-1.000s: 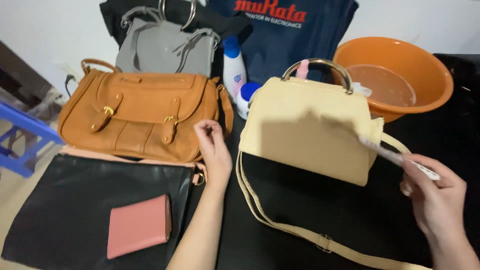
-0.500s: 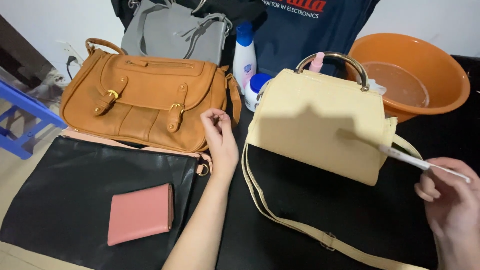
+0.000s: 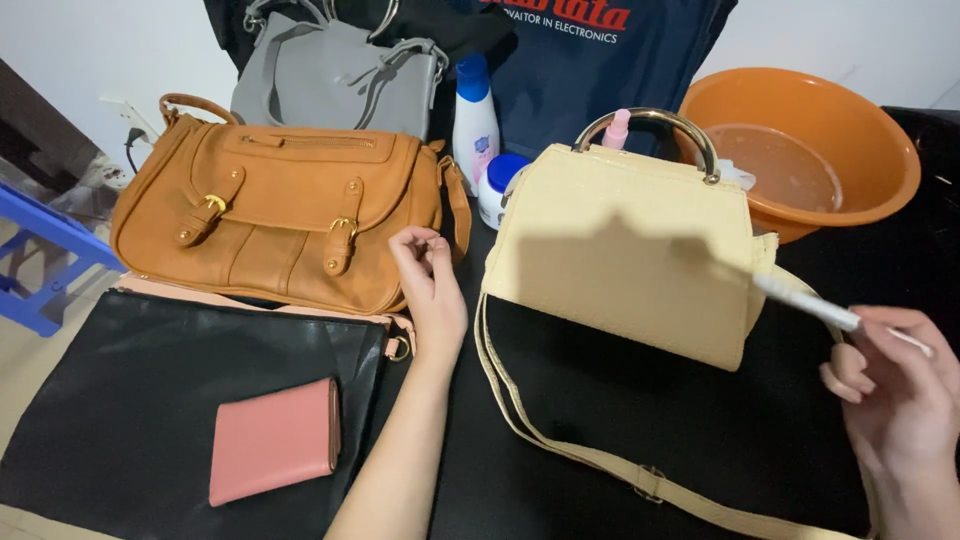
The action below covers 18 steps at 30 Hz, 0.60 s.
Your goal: Cleaning a cream-colored leather bag using a toothbrush and cleaning solution from a bucket.
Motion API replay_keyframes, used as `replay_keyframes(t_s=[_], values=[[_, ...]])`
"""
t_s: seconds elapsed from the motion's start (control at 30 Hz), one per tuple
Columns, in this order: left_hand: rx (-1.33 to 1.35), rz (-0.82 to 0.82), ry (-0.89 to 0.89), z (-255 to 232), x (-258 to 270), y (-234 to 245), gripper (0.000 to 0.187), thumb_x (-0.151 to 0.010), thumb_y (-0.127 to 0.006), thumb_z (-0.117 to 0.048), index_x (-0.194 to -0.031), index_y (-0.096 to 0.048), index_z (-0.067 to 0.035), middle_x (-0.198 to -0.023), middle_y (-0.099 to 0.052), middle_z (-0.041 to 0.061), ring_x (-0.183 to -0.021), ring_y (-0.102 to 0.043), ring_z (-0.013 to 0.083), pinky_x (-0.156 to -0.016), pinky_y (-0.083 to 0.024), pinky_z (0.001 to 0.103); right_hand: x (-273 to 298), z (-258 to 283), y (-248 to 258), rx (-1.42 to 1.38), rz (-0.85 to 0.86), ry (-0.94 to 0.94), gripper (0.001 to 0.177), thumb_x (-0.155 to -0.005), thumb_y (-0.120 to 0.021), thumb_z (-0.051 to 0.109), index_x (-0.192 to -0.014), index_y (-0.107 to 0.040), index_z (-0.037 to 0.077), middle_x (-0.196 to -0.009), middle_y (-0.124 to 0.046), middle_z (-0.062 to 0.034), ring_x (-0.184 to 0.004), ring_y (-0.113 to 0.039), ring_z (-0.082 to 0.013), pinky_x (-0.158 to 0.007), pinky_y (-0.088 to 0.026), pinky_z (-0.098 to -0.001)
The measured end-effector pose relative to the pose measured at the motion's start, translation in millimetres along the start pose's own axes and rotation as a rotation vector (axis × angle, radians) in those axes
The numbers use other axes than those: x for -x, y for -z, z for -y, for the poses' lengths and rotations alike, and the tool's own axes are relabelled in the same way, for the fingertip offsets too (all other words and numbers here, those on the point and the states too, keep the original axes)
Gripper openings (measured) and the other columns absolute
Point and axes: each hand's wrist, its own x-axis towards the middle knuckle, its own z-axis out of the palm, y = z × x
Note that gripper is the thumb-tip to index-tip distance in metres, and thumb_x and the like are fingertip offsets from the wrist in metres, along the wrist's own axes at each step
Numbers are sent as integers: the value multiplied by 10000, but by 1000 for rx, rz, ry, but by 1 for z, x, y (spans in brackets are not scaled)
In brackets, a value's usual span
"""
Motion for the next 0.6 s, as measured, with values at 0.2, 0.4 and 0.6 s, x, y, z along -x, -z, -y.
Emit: replay_keyframes(t_s=[0.2, 0.4, 0.6], values=[[-3, -2, -8, 2, 0, 0, 88, -1033, -475, -151, -1098, -468, -92, -997, -479, 42, -882, -476, 139, -830, -411, 284, -2, -8, 5, -44, -16, -15, 94, -1046, -523, 149, -1067, -598, 96, -716, -410, -43, -512, -244, -84, -488, -173, -239], [-2, -2, 5, 1, 0, 0, 88, -1028, -473, -144, -1099, -470, -93, -987, -477, 40, -870, -470, 136, -822, -412, 281, -1, -5, 2, -68, 28, -26, 86, -1077, -497, 132, -1047, -566, 91, -671, -283, -6, -526, -241, -92, -499, -178, -238], [20, 4, -19, 1, 0, 0, 82, -1039, -468, -145, -1100, -462, -90, -993, -471, 43, -874, -467, 133, -821, -409, 277, -3, -6, 5, -79, 12, -24, 79, -1050, -498, 121, -1012, -559, 88, -693, -297, -12, -531, -235, -85, -491, -172, -235]])
